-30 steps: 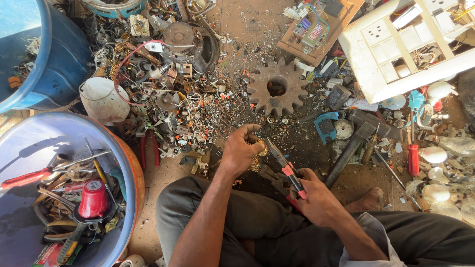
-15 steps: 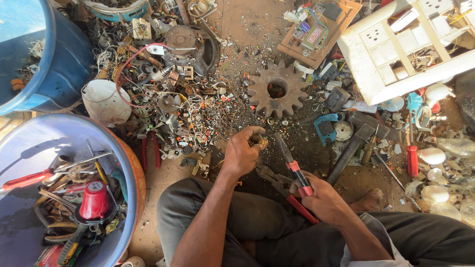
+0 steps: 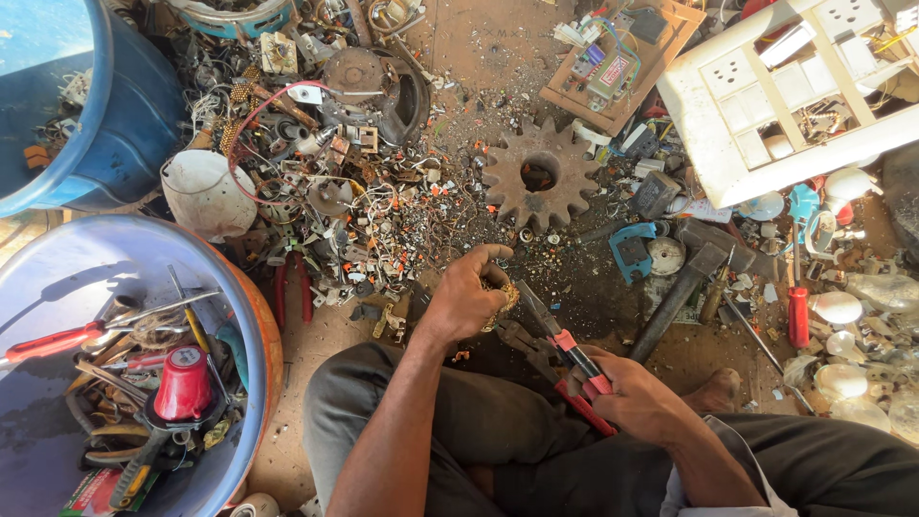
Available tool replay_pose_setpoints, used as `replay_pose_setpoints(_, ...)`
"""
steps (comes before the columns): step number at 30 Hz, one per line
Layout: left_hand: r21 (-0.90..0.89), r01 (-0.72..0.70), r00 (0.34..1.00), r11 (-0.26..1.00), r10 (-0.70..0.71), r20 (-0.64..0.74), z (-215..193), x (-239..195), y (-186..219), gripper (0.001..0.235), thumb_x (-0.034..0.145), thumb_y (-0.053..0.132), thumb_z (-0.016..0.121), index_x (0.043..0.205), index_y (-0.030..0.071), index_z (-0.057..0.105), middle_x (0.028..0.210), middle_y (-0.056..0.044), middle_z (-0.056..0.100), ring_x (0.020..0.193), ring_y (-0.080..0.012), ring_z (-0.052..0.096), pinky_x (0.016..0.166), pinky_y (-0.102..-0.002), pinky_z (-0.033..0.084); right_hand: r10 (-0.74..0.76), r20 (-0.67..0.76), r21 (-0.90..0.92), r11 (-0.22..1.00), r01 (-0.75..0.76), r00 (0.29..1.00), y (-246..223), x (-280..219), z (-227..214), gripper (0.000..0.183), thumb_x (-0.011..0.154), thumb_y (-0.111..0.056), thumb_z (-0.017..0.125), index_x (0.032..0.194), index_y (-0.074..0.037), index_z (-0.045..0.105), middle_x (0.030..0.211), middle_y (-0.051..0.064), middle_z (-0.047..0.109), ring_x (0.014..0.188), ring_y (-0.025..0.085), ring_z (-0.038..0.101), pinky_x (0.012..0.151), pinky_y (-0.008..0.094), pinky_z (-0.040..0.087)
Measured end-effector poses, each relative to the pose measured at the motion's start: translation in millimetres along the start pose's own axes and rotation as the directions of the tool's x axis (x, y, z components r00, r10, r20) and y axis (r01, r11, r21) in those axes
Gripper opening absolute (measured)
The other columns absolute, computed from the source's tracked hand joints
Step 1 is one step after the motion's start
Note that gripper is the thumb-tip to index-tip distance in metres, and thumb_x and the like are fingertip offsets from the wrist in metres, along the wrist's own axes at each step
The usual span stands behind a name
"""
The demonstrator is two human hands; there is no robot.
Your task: The person sits on the ground and uses pliers to strip copper wire from a small electronic component. They then use a hammer to break apart a plastic housing to extract internal parts. The person works amidst a large pile of electronic waste and scrap.
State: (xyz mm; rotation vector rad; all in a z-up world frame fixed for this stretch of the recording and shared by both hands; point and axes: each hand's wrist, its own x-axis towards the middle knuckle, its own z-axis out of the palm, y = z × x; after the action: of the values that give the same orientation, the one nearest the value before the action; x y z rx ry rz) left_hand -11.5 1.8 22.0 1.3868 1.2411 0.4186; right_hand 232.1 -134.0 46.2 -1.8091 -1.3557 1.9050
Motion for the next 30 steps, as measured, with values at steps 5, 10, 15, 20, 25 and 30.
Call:
replay_pose_setpoints(5, -0.048, 0.052, 0.997, 0.998, -0.049, 0.062, -5, -1, -3, 0.066, 0.073, 0.000, 0.066, 0.138, 0.002, 0.058, 0.090, -0.006, 0.071, 0.079, -0.0142, 0.065, 0.070, -0.030, 0.055, -0.001, 0.023, -0.062, 0.998, 0.003, 1.000, -1, -2, -1, 0.024, 0.065, 0.000, 0.059, 0.087, -0.003, 0.067, 0.104, 0.008, 0.062, 0.088, 0.023, 0.061, 0.077, 0.034, 0.050)
replay_pose_setpoints(10, -0.110, 0.106, 0.991, 0.988, -0.096, 0.093, -6, 3, -15, 0.068, 0.072, -0.001, 0.071, 0.139, 0.002, 0.056, 0.091, -0.006, 0.070, 0.079, -0.0127, 0.065, 0.069, -0.029, 0.054, -0.170, -0.031, -0.192, 0.968, 0.161, 0.985, -8, -3, 5, 0.028, 0.066, 0.001, 0.061, 0.092, -0.002, 0.069, 0.115, 0.010, 0.060, 0.104, 0.028, 0.060, 0.091, 0.038, 0.050)
replay_pose_setpoints(15, -0.311, 0.157, 0.986, 0.937, -0.133, 0.099, -4, 7, -21, 0.066, 0.073, -0.006, 0.072, 0.137, 0.002, 0.057, 0.091, -0.007, 0.068, 0.079, -0.0116, 0.064, 0.069, -0.027, 0.054, -0.197, -0.194, -0.258, 0.955, 0.143, 0.961, -19, -4, 26, 0.042, 0.075, 0.000, 0.063, 0.116, -0.006, 0.071, 0.133, 0.012, 0.056, 0.117, 0.032, 0.060, 0.096, 0.042, 0.049)
replay_pose_setpoints(20, -0.212, 0.220, 0.975, 0.952, -0.217, 0.041, -1, 2, -19, 0.060, 0.075, -0.004, 0.075, 0.133, 0.003, 0.060, 0.089, -0.010, 0.071, 0.079, -0.0132, 0.066, 0.068, -0.028, 0.054, -0.320, -0.291, -0.649, 0.759, 0.059, 0.902, -12, 4, 33, 0.029, 0.078, -0.003, 0.064, 0.107, -0.002, 0.068, 0.127, 0.015, 0.054, 0.116, 0.034, 0.060, 0.098, 0.042, 0.050)
replay_pose_setpoints(25, -0.017, 0.175, 0.984, 0.984, -0.176, -0.021, 4, 6, -17, 0.050, 0.078, 0.000, 0.076, 0.126, 0.009, 0.066, 0.100, -0.005, 0.073, 0.089, -0.0143, 0.069, 0.078, -0.030, 0.056, -0.143, -0.329, -0.529, 0.847, -0.057, 0.933, 3, 14, 33, 0.026, 0.083, -0.002, 0.060, 0.108, -0.003, 0.068, 0.134, 0.012, 0.055, 0.121, 0.034, 0.060, 0.101, 0.042, 0.049)
replay_pose_setpoints(30, 0.072, 0.041, 0.999, 0.997, -0.040, -0.020, 8, 9, -29, 0.043, 0.079, 0.001, 0.071, 0.121, 0.010, 0.069, 0.102, -0.006, 0.076, 0.093, -0.0185, 0.072, 0.083, -0.034, 0.057, -0.203, -0.256, -0.300, 0.946, 0.122, 0.945, 23, 21, 30, 0.036, 0.069, 0.004, 0.063, 0.105, 0.000, 0.069, 0.142, 0.014, 0.054, 0.131, 0.037, 0.054, 0.108, 0.042, 0.044)
